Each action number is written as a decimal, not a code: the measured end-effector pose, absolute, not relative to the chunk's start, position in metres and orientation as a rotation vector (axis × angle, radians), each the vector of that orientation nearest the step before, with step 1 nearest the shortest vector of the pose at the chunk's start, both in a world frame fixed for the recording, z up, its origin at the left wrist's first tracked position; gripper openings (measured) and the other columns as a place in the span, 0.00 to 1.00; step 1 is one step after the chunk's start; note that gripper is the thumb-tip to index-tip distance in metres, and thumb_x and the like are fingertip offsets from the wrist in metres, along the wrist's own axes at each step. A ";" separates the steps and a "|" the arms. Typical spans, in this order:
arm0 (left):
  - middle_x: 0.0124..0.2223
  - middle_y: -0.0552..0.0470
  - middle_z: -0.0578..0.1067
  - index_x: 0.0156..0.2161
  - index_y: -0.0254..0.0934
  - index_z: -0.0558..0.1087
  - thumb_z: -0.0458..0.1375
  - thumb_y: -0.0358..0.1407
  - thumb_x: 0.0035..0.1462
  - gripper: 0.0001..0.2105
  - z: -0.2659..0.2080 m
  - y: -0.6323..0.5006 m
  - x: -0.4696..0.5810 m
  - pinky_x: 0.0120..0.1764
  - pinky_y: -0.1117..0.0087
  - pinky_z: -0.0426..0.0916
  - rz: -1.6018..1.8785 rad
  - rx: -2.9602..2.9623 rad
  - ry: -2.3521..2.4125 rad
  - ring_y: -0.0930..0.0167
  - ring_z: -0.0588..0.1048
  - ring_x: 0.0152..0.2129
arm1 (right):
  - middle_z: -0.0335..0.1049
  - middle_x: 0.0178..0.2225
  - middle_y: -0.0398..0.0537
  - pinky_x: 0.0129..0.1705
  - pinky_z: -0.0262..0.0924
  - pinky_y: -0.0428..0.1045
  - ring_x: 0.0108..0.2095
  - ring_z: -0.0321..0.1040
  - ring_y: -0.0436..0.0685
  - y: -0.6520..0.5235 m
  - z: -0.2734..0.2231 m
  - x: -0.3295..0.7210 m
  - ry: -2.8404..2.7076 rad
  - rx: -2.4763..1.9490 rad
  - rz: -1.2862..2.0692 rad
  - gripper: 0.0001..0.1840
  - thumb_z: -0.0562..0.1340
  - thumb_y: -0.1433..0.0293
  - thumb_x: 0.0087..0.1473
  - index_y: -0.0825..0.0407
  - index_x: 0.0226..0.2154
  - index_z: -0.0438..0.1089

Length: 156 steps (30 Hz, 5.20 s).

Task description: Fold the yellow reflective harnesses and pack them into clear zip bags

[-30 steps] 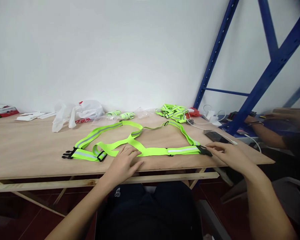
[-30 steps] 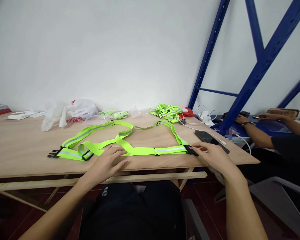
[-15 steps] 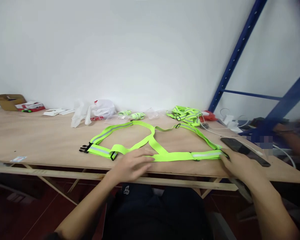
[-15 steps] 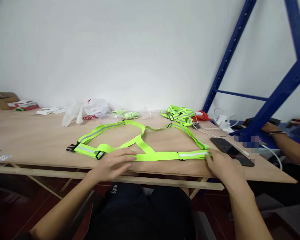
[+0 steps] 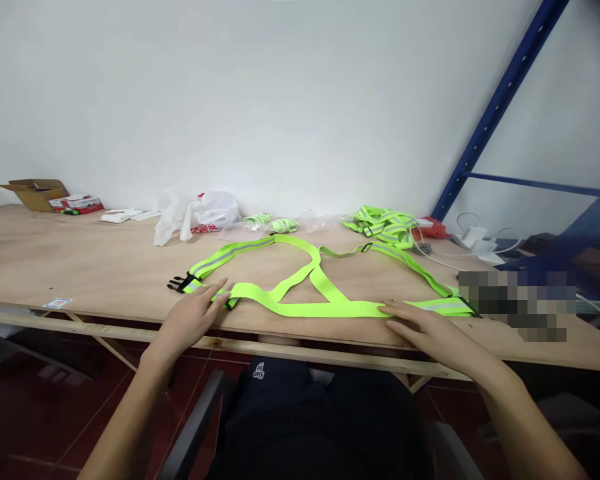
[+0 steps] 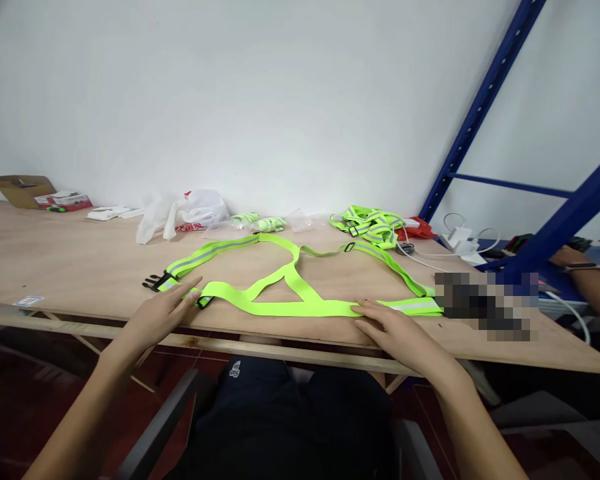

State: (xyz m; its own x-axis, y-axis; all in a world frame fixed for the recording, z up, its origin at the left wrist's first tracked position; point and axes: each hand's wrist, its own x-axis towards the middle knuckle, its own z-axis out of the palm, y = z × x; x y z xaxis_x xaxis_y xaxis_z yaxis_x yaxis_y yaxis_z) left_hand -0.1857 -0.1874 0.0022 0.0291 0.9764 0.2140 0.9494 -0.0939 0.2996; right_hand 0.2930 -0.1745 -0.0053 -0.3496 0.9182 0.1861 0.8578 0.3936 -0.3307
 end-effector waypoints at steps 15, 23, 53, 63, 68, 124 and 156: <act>0.55 0.42 0.74 0.50 0.40 0.72 0.48 0.59 0.57 0.28 0.000 -0.175 -0.202 0.51 0.48 0.65 0.342 2.070 2.352 0.48 0.69 0.54 | 0.69 0.59 0.49 0.62 0.60 0.58 0.60 0.66 0.67 -0.171 0.003 0.320 -2.166 -1.675 0.287 0.29 0.55 0.54 0.59 0.50 0.57 0.71; 0.57 0.41 0.72 0.52 0.45 0.70 0.47 0.59 0.58 0.27 0.002 -0.168 -0.205 0.52 0.34 0.59 0.277 1.964 2.374 0.44 0.64 0.58 | 0.73 0.55 0.50 0.62 0.60 0.59 0.57 0.68 0.66 -0.161 -0.004 0.330 -2.152 -1.693 0.296 0.25 0.56 0.56 0.59 0.51 0.51 0.76; 0.71 0.43 0.54 0.70 0.44 0.50 0.50 0.54 0.65 0.33 -0.013 -0.178 -0.012 0.65 0.48 0.53 0.534 2.767 1.054 0.56 0.55 0.67 | 0.67 0.60 0.59 0.62 0.60 0.62 0.61 0.64 0.65 -0.152 -0.029 0.298 -2.112 -1.504 -0.057 0.27 0.53 0.63 0.61 0.55 0.60 0.66; 0.71 0.40 0.54 0.69 0.37 0.52 0.40 0.51 0.70 0.30 0.028 -0.122 -0.019 0.65 0.57 0.53 0.529 2.703 1.226 0.59 0.55 0.67 | 0.59 0.66 0.53 0.66 0.54 0.63 0.67 0.54 0.64 -0.173 -0.019 0.224 -2.417 -1.206 0.101 0.27 0.53 0.64 0.66 0.48 0.66 0.58; 0.73 0.39 0.43 0.72 0.37 0.40 0.40 0.56 0.67 0.37 0.017 -0.080 -0.003 0.66 0.53 0.47 0.102 2.679 1.170 0.56 0.44 0.70 | 0.61 0.64 0.52 0.66 0.51 0.65 0.66 0.55 0.65 -0.176 -0.021 0.227 -2.479 -1.284 0.241 0.26 0.53 0.59 0.67 0.47 0.63 0.64; 0.73 0.40 0.44 0.67 0.39 0.57 0.35 0.53 0.65 0.32 -0.028 0.019 0.063 0.59 0.31 0.42 0.180 2.404 1.766 0.47 0.46 0.68 | 0.75 0.53 0.49 0.59 0.63 0.59 0.55 0.71 0.64 -0.162 0.005 0.252 -2.405 -1.280 0.407 0.19 0.57 0.61 0.62 0.47 0.51 0.76; 0.73 0.47 0.49 0.69 0.44 0.55 0.37 0.50 0.65 0.30 -0.027 0.018 0.066 0.59 0.28 0.38 0.235 2.366 1.709 0.45 0.45 0.68 | 0.67 0.59 0.60 0.56 0.60 0.56 0.56 0.67 0.63 0.034 -0.012 0.280 -2.303 -2.049 -0.117 0.24 0.50 0.65 0.67 0.54 0.62 0.61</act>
